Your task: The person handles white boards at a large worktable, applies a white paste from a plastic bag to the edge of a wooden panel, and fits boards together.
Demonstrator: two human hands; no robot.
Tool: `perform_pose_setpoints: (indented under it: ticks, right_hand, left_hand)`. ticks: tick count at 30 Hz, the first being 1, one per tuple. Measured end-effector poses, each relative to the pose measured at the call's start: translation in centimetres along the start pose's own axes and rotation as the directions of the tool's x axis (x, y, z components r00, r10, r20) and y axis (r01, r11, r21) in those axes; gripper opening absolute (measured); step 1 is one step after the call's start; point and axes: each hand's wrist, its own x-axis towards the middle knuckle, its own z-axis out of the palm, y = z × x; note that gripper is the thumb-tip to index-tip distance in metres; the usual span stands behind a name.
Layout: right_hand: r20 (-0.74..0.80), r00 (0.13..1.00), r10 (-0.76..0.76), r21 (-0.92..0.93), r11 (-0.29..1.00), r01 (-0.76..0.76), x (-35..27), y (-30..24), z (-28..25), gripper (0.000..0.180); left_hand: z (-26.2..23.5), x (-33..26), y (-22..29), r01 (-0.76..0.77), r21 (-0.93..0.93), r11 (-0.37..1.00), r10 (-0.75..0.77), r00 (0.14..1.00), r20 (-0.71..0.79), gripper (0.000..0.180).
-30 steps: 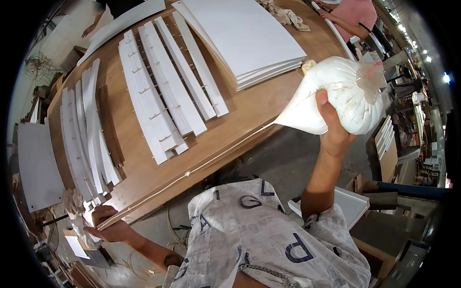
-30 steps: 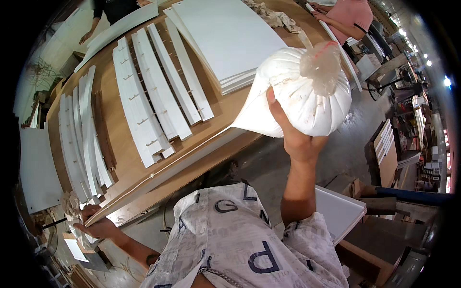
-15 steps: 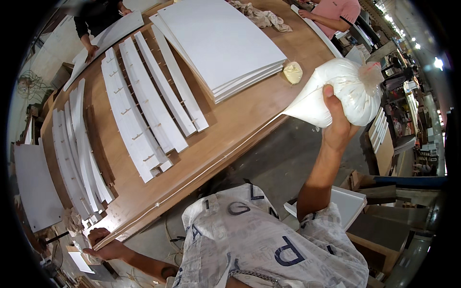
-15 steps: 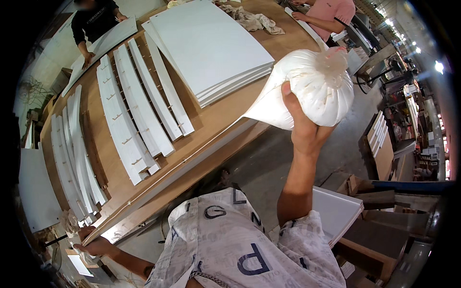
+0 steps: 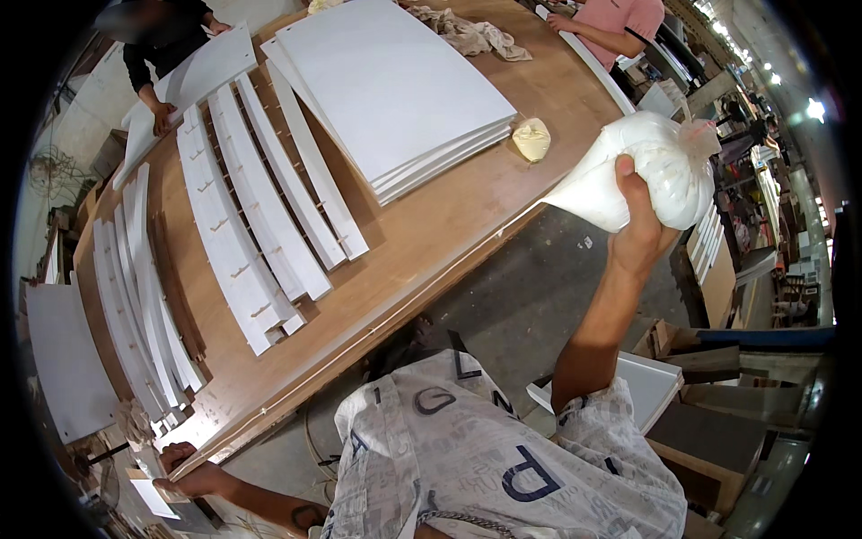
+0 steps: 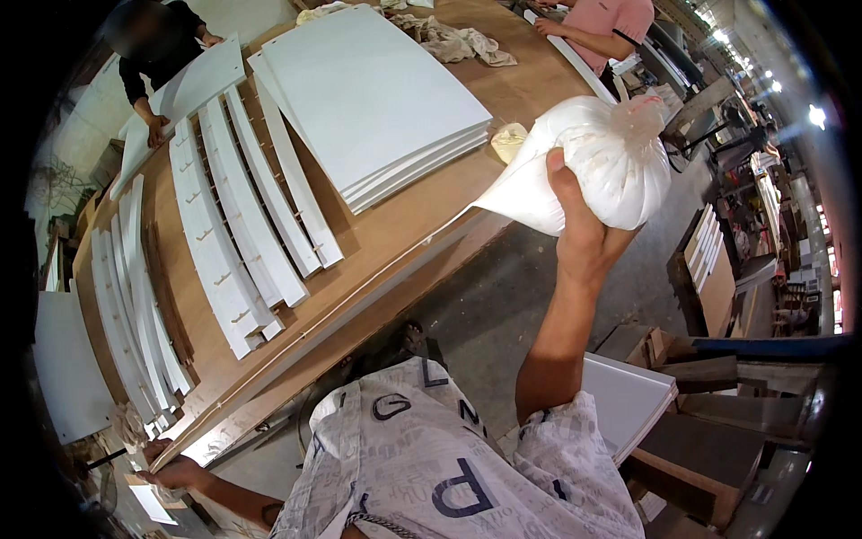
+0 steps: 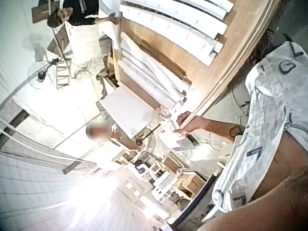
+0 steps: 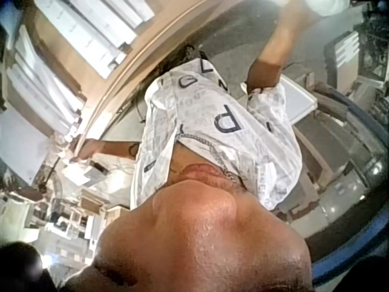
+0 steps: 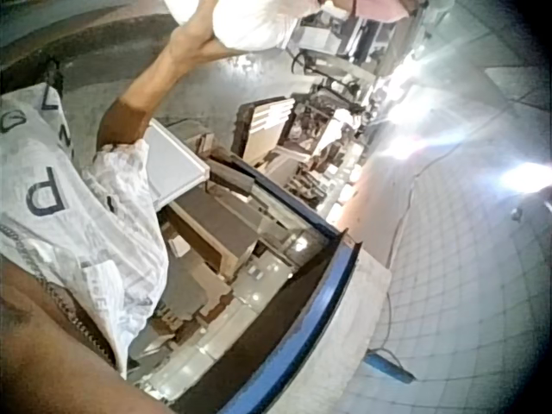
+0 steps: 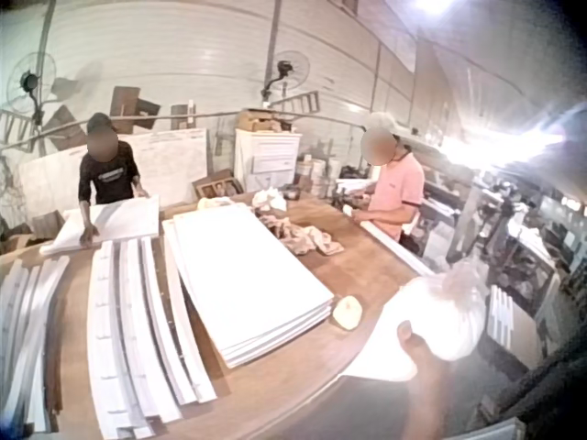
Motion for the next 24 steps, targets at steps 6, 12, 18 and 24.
perform_pose_setpoints:
  ticks: [6,12,18,24]
  right_hand:
    - [-0.059,0.998,-0.011,0.014,1.000,0.012,1.5,1.9,-1.3,0.041]
    - [-0.099,0.995,0.016,-0.002,1.000,-0.017,2.6,2.6,-2.3,0.037]
    - [-0.099,0.995,0.006,-0.048,0.999,-0.011,3.7,3.9,-3.7,0.034]
    - [-0.112,0.993,0.048,-0.080,0.995,-0.057,4.4,4.2,-4.0,0.035]
  left_hand:
    - [1.3,-0.2,-0.4,-0.068,0.017,0.998,0.070,0.982,-0.173,0.070]
    - [0.7,0.0,-0.9,-0.086,0.020,0.996,0.088,0.979,-0.186,0.070]
    - [-1.3,0.5,-1.3,-0.040,0.057,0.998,0.043,0.998,-0.051,0.070]
    - [1.6,-0.4,-0.3,-0.065,0.019,0.998,0.068,0.966,-0.250,0.071]
